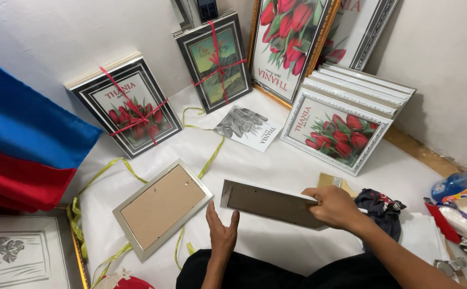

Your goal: Clean and prepare picture frames using a cloth and a brush

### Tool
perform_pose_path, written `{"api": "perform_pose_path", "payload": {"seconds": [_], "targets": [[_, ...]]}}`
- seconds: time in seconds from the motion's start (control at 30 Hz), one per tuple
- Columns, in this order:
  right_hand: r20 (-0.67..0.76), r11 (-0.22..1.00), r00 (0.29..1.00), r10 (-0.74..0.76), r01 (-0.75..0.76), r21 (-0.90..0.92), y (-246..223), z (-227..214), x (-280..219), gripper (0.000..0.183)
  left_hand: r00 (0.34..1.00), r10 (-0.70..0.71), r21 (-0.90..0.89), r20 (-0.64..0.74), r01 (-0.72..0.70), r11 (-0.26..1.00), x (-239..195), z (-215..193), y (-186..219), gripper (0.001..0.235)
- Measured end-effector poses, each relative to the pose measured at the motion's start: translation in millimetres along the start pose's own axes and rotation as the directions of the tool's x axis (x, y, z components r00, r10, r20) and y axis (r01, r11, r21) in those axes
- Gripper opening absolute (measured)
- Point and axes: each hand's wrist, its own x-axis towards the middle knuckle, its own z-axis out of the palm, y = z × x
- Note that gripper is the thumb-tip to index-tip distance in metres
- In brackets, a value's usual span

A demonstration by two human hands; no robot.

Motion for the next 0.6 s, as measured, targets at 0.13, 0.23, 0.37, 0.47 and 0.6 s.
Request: {"api": "perform_pose_path", "payload": {"seconds": [0.13,0.23,0.37,0.47,0.6], "targets": [[-0.073,0.997,0.995,0.068,-0.070,-0.033,-26.6,23.1,-3.6,0.032,0.978,-0.178,-0.132,0.112,0.192,0.972,-21.1,4.2,67.2,0.114],[-0.039,0.988,0.989,0.141,-0.143,-0.058,-47.7,43.2,-4.1,0.024,0.923,-0.206,-0.245,0.324,0.292,0.925,-26.1,11.5,112.8,0.109],[0.013,0.979,0.988,0.153,-0.153,0.137,-60.3,74.1,-14.5,0.038,0.944,-0.127,-0.242,0.306,0.206,0.948,-21.0,18.6,141.3,0.107],[0.051,0.938,0.989,0.139,-0.148,0.313,-76.8,76.7,-27.5,0.035,0.954,-0.148,-0.136,0.260,0.188,0.973,-11.4,23.6,137.3,0.098],[0.047,0.849,0.993,0.105,-0.114,0.515,-90.0,88.6,-37.0,0.029,0.953,-0.167,-0.049,0.254,0.185,0.981,-1.6,16.0,144.1,0.074]]}}
